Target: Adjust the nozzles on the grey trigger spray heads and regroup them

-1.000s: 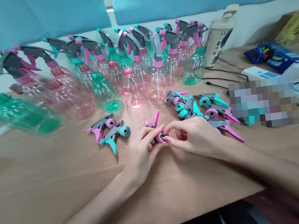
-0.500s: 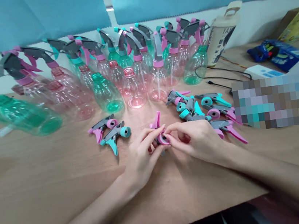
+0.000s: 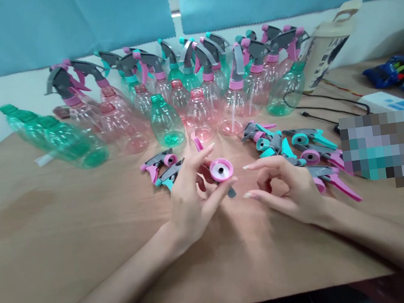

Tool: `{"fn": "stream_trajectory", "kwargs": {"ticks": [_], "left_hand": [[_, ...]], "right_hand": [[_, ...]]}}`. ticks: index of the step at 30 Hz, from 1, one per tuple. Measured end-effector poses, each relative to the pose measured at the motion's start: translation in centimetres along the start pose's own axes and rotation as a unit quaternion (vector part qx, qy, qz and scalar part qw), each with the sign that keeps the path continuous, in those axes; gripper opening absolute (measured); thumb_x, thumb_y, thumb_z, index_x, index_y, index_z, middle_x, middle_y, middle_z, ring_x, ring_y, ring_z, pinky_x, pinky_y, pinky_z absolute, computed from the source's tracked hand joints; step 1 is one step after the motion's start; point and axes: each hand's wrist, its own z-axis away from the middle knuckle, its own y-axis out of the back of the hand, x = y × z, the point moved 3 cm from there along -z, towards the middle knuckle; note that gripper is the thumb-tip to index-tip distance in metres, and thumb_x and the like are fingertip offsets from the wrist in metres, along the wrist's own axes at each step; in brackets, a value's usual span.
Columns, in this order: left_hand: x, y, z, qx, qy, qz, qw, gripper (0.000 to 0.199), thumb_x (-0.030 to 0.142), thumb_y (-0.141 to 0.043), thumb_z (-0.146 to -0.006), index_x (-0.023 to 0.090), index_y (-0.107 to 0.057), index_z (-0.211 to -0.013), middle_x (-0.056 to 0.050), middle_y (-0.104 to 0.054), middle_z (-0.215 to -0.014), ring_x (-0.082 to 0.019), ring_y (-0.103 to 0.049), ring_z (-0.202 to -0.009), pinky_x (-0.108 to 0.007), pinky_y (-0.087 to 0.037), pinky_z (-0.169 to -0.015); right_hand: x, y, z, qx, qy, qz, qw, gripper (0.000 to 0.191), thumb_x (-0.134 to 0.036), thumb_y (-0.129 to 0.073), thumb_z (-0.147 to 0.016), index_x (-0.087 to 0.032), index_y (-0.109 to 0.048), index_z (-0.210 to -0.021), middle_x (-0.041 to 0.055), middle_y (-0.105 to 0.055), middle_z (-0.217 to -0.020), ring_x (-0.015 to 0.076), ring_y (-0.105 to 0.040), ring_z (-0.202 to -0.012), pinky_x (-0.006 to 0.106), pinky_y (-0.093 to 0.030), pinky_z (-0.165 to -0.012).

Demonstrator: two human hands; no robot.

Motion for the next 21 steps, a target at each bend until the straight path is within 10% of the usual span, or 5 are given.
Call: {"fn": "stream_trajectory", "kwargs": {"ticks": [14,21], "left_hand": [[-4.2,12.0,4.7,0.16,0.225,-0.102,0.956,0.036,0.031,-0.063,-0.081,0.019,-0.052,-0.114,-0.006,-0.059,-0.1,-0.019,-0.062,-0.087,-0.036,-0.055,-0.075],[-4.2,11.7,6.3,0.043,0.283,-0.147,0.947,0.041,0.024,-0.065,-0.077,0.02,-0.053,-0.117,-0.009,-0.043,-0.121,-0.018,-0.065,-0.092,-0.038,-0.058,-0.082]], "right_hand": [[1.3,-1.7,1.3,-0.086,0.0,0.094,0.992,0.023,-0.034,-0.057,-0.088,-0.019,-0.052,-0.104,-0.0049,-0.054,-0.061,0.0084,-0.05,-0.044,0.02,-0.041,-0.044],[0.8,-2.4,1.8,-0.131,0.032,0.154,0.979,0.023,-0.041,-0.055,-0.087,-0.019,-0.053,-0.09,-0.0042,-0.05,-0.057,0.0106,-0.049,-0.046,0.022,-0.039,-0.044]]}}
